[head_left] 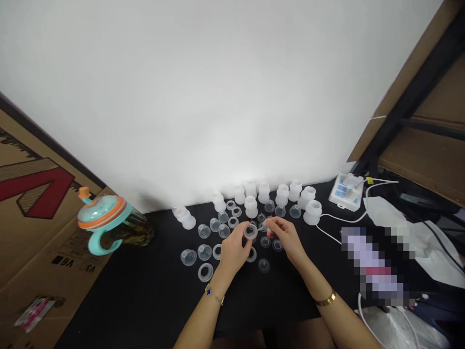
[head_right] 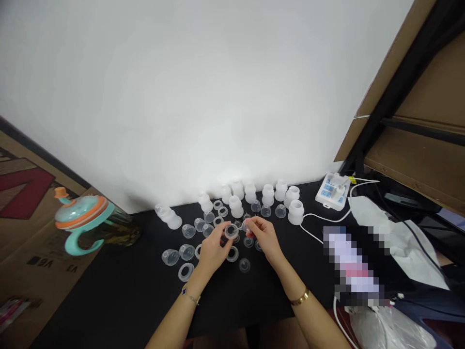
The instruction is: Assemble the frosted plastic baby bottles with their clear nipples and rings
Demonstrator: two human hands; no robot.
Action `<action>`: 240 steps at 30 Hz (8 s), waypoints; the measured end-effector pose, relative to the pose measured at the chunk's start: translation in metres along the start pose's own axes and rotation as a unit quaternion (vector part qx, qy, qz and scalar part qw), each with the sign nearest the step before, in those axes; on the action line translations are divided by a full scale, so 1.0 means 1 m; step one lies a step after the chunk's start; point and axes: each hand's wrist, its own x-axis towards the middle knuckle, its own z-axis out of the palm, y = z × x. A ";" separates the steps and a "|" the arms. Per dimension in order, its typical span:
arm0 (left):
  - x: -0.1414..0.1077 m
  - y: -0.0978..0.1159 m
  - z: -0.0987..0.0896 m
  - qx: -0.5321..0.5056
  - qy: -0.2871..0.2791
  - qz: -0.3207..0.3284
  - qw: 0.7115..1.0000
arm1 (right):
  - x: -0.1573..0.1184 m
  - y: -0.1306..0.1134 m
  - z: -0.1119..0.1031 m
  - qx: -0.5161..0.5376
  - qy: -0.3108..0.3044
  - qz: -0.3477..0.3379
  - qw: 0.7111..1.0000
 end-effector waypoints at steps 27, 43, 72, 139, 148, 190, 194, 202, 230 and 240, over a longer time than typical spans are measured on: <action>0.000 0.005 -0.002 -0.014 -0.015 0.013 1.000 | -0.001 0.012 0.006 -0.105 -0.068 -0.029 0.992; 0.000 0.006 -0.003 -0.015 -0.002 0.043 0.999 | 0.001 0.009 0.007 -0.067 -0.066 0.021 0.995; 0.000 0.004 -0.004 -0.008 -0.021 0.074 0.997 | -0.004 0.012 0.004 -0.201 -0.056 -0.165 0.964; 0.000 0.006 -0.003 0.000 0.001 0.074 0.997 | -0.011 0.017 0.008 -0.390 0.006 -0.309 0.868; 0.000 0.006 -0.004 0.013 -0.003 0.075 0.997 | -0.010 0.018 0.008 -0.387 0.022 -0.328 0.862; 0.000 0.003 -0.001 0.044 0.033 0.106 0.993 | -0.011 0.015 0.014 -0.419 0.054 -0.316 0.849; -0.001 0.003 -0.001 0.044 0.030 0.105 0.993 | -0.011 0.017 0.014 -0.410 0.044 -0.314 0.855; -0.001 0.005 -0.001 0.037 0.015 0.115 0.993 | -0.012 0.018 0.013 -0.389 0.030 -0.311 0.867; -0.004 -0.006 0.003 0.063 0.024 0.143 0.987 | -0.013 0.029 0.018 -0.442 0.061 -0.295 0.845; -0.005 -0.008 0.005 0.073 0.026 0.150 0.986 | -0.013 0.030 0.018 -0.452 0.071 -0.303 0.836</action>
